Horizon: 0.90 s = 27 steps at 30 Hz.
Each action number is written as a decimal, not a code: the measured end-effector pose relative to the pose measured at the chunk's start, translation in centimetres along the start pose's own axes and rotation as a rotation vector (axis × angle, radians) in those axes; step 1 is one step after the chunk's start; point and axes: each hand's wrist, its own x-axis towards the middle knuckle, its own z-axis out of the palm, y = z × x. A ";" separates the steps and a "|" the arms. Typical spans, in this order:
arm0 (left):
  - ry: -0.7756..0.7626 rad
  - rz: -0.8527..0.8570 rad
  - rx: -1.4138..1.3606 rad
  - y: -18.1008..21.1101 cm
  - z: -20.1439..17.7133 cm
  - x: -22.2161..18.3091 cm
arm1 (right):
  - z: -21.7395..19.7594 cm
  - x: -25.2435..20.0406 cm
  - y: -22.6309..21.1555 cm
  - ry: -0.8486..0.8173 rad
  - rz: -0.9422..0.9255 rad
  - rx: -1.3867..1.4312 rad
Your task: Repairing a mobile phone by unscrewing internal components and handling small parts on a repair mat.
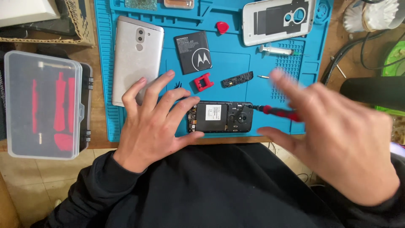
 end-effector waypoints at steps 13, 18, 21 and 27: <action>-0.035 0.003 -0.017 -0.2 -0.2 0.2 | -1.4 1.6 0.0 -0.061 -0.176 0.193; -0.054 -0.012 -0.022 -0.1 -0.4 0.3 | -1.0 2.5 1.8 -0.049 -0.111 0.213; -0.042 -0.010 -0.034 -0.1 -0.2 0.3 | 0.3 0.4 1.8 -0.084 -0.172 0.289; -0.044 -0.006 -0.018 -0.1 -0.2 0.3 | 0.4 1.1 1.8 0.026 -0.057 0.145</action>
